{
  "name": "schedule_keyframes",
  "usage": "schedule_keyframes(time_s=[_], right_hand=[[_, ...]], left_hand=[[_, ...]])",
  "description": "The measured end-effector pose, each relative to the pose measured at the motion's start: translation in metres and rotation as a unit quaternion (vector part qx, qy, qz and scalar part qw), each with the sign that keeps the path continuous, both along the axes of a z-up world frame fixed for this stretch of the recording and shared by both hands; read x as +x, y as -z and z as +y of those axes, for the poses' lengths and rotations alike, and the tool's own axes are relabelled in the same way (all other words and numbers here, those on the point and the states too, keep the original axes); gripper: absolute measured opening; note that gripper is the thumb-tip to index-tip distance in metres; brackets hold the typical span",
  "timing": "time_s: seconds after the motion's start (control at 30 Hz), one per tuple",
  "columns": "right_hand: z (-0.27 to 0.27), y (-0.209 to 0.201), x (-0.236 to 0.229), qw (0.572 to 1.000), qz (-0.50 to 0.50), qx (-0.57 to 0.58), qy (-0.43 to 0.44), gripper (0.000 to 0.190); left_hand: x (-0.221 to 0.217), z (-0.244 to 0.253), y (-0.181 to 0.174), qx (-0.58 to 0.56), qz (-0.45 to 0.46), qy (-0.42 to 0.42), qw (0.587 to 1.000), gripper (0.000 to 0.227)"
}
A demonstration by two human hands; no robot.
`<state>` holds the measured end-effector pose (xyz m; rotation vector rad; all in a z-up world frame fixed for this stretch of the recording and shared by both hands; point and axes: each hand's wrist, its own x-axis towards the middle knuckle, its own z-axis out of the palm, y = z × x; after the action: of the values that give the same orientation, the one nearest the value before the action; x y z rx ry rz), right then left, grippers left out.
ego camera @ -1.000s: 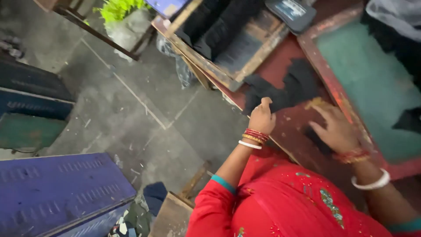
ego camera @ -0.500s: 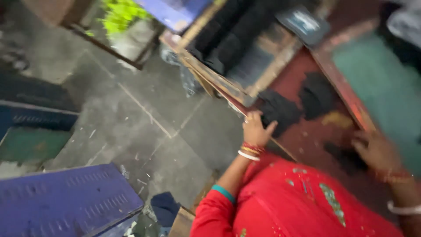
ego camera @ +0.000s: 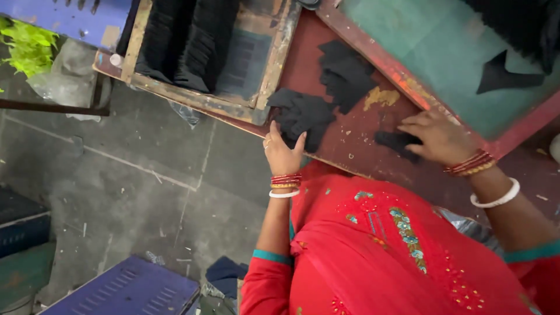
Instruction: The person folds black fabric pieces on a wooden table. They repeatedly pick up the fabric, fold it, and place it into a wooden crate. The camera moves frequently, showing the surrounding workshop area with blue crates and plastic bags.
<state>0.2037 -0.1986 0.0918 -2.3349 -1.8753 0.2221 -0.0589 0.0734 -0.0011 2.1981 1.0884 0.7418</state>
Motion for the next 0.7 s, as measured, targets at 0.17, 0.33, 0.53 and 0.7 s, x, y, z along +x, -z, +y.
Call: schedule_keyframes(time_s=[0.17, 0.33, 0.53, 0.7], right_hand=[[0.031, -0.015, -0.018, 0.986, -0.058, -0.155, 0.015, 0.045], [0.05, 0.007, -0.013, 0.976, -0.044, -0.202, -0.063, 0.034], [0.16, -0.014, -0.051, 0.949, -0.134, -0.092, -0.27, 0.01], [0.235, 0.002, -0.084, 0.924, -0.206, -0.039, -0.319, 0.016]], left_hand=[[0.0, -0.002, 0.011, 0.023, 0.019, -0.002, 1.0, 0.087], [-0.011, 0.007, 0.038, -0.077, -0.042, -0.031, 0.996, 0.071], [-0.003, 0.02, 0.014, -0.148, -0.057, -0.077, 0.984, 0.053], [0.001, 0.038, -0.021, -0.135, -0.027, 0.109, 0.984, 0.072]])
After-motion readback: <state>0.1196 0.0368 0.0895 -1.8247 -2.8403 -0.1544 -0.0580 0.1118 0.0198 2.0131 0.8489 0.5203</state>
